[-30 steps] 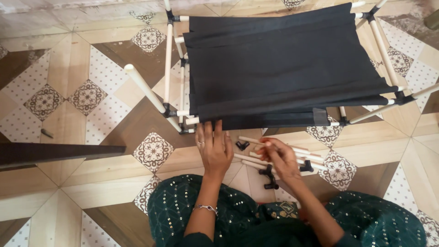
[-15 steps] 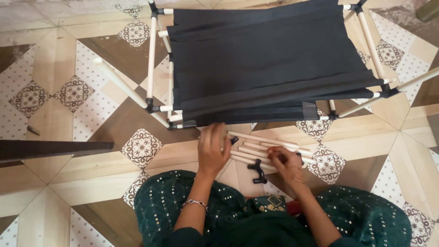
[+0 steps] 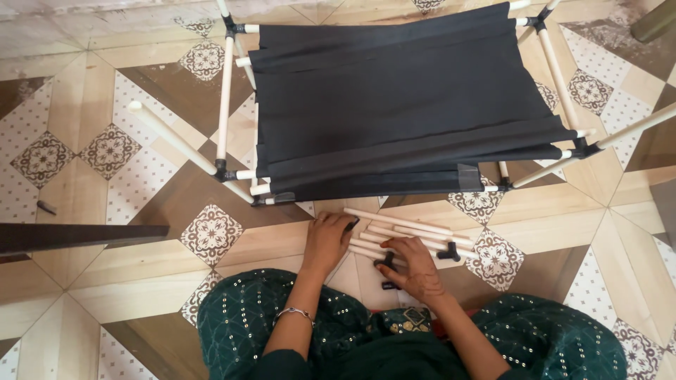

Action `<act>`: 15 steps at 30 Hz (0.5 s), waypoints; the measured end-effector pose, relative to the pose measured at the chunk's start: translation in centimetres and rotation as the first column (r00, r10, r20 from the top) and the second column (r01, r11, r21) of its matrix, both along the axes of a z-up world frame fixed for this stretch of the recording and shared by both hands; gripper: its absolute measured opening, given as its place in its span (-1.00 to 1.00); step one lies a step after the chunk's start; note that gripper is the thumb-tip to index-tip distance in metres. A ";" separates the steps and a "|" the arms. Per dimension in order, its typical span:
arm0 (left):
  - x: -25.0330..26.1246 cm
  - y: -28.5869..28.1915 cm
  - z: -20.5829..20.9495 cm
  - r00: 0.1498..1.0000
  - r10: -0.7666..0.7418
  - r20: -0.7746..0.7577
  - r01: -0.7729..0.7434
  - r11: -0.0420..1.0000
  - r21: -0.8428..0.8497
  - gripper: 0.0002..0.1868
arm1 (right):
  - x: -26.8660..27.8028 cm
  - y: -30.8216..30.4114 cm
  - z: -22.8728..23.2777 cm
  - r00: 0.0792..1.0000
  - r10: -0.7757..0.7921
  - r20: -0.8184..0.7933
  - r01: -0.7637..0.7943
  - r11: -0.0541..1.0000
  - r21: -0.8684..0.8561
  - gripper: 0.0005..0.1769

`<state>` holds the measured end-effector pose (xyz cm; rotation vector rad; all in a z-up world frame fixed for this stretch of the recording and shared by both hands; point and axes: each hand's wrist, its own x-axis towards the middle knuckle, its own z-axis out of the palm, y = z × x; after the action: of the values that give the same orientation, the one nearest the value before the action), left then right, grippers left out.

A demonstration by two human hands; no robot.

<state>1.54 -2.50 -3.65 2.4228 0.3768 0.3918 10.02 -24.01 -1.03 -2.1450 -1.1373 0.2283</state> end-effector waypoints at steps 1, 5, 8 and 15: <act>0.0 0.0 -0.1 1.000 -0.001 0.020 0.001 1.000 -0.010 -0.66 | 0.1 0.0 -0.2 1.000 0.002 0.005 -0.002 1.000 0.007 -0.52; 0.1 0.0 0.0 0.996 -0.001 0.087 0.006 0.998 -0.059 -0.70 | 0.3 0.0 -0.6 1.000 0.011 -0.009 -0.011 1.000 0.007 -0.54; 0.1 -0.1 0.5 0.991 -0.005 0.135 0.017 0.996 -0.087 -0.73 | 0.4 -0.1 -1.0 1.000 0.008 -0.002 -0.008 1.000 0.008 -0.54; -0.1 -0.2 1.6 0.976 -0.060 0.211 0.093 0.984 -0.154 -0.71 | 0.2 0.0 -1.8 0.992 -0.085 -0.091 0.093 0.991 0.099 -0.48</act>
<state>1.45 -2.70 -2.09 2.2054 0.2142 0.5500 10.20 -24.03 -2.83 -2.0688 -0.9804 0.2155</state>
